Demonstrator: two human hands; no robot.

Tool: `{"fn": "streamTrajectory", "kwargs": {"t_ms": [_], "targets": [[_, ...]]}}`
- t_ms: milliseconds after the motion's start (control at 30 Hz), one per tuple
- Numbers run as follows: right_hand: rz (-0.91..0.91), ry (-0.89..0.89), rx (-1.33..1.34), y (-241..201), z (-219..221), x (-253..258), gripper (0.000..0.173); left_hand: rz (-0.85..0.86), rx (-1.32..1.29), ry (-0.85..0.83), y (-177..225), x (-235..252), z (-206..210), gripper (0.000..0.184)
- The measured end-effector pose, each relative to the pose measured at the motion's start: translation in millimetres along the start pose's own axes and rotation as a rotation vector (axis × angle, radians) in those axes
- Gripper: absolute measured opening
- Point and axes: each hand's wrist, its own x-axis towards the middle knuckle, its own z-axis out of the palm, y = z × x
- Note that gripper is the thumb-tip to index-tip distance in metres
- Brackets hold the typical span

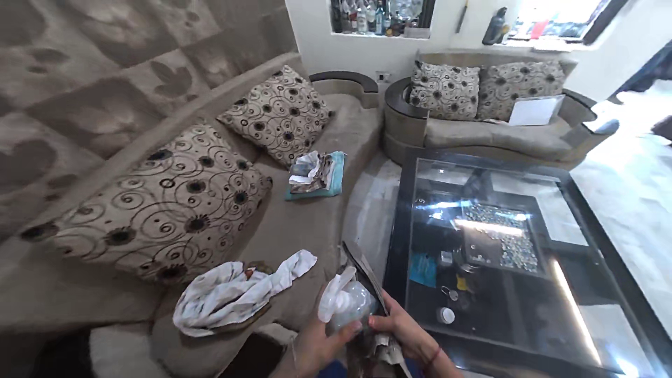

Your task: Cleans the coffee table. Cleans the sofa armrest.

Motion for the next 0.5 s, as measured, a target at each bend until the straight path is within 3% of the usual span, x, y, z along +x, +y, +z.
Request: {"fn": "streamTrajectory", "kwargs": {"t_ms": [67, 167, 367, 433, 500], "targets": [[-0.045, -0.008, 0.013, -16.2, -2.5, 3.1, 0.076, 0.072, -0.164, -0.105, 5.4, 15.5, -9.3, 0.099], [-0.132, -0.019, 0.038, -29.5, -11.9, 5.5, 0.085, 0.252, -0.329, -0.284, 22.2, 43.9, -25.9, 0.108], [-0.251, 0.096, 0.097, -46.0, -29.1, 7.2, 0.088, 0.479, -0.904, -0.492, 46.3, 93.8, -58.9, 0.065], [-0.295, 0.143, 0.102, -51.9, -33.1, 9.8, 0.082, 0.472, -0.891, -0.511, 56.1, 115.1, -61.4, 0.064], [-0.331, 0.198, 0.097, -57.5, -38.7, 16.1, 0.078, 0.465, -0.643, -0.509, 51.6, 152.2, -51.9, 0.077]]}}
